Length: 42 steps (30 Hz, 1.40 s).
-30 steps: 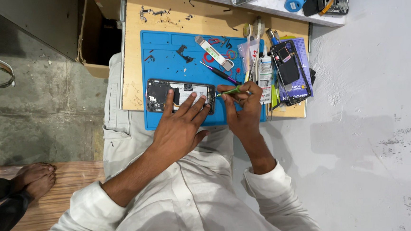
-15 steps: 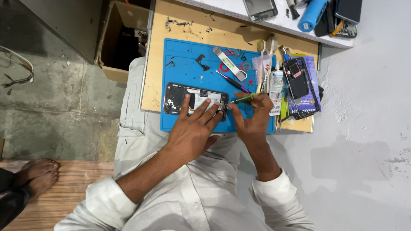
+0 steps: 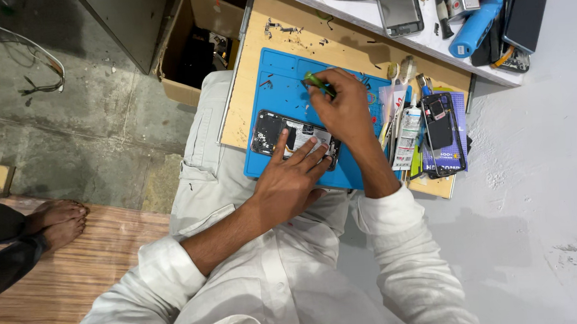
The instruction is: The person holds a smartphone and removes the back cover to expose the internal components. They then use a screwdriver to unscrew and remove a metal bracket from the phone's interior.
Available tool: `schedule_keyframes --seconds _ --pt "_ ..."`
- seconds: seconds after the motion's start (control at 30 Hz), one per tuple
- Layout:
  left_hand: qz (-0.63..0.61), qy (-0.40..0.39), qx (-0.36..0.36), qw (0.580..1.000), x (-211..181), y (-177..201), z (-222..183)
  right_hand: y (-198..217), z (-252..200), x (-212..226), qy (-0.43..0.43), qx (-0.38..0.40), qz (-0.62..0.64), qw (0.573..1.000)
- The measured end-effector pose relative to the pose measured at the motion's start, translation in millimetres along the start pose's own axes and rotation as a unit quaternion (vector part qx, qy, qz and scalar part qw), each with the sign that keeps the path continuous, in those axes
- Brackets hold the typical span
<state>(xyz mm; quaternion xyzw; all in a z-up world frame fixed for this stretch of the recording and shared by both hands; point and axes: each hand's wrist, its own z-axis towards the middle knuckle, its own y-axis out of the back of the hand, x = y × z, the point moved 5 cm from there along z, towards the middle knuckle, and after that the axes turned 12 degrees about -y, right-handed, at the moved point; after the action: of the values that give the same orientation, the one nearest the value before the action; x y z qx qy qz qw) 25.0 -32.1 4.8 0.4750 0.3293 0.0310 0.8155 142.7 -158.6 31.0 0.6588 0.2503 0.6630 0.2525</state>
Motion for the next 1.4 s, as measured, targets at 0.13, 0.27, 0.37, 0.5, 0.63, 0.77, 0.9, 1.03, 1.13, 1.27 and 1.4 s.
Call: schedule_keyframes --seconds 0.13,0.27,0.37,0.5,0.63,0.77,0.9,1.03,1.13,1.27,1.4 --pt "0.000 0.006 -0.005 1.000 1 1 -1 -31 17 20 0.026 0.055 -0.083 0.995" --pt "-0.007 0.016 0.013 1.000 2 0 -1 -48 21 26 0.051 0.047 -0.161 0.985" --pt "0.000 0.012 0.014 1.000 2 0 1 -55 26 27 0.049 0.040 -0.208 0.976" --pt "0.001 0.011 0.017 1.000 3 0 0 -62 30 22 0.073 0.029 -0.243 0.967" --pt "-0.006 0.012 0.014 1.000 3 -2 -1 -66 29 19 0.116 0.021 -0.287 0.951" --pt "0.004 0.007 0.007 1.000 2 -1 -1 -69 29 20 0.110 0.037 -0.297 0.948" --pt "-0.006 0.004 0.004 1.000 3 -1 0 -64 32 17 0.084 0.029 -0.264 0.961" --pt "-0.013 0.005 0.002 1.000 1 -3 2 -55 34 10 0.054 0.014 -0.250 0.967" --pt "-0.020 0.009 0.013 1.000 1 -1 4 -39 31 10 0.063 0.003 -0.185 0.981" --pt "-0.013 0.010 0.028 0.999 0 0 6 0 12 1 0.063 -0.023 -0.061 0.996" --pt "-0.013 0.009 0.025 1.000 1 1 9 33 -28 -29 -0.068 -0.027 0.044 0.996"
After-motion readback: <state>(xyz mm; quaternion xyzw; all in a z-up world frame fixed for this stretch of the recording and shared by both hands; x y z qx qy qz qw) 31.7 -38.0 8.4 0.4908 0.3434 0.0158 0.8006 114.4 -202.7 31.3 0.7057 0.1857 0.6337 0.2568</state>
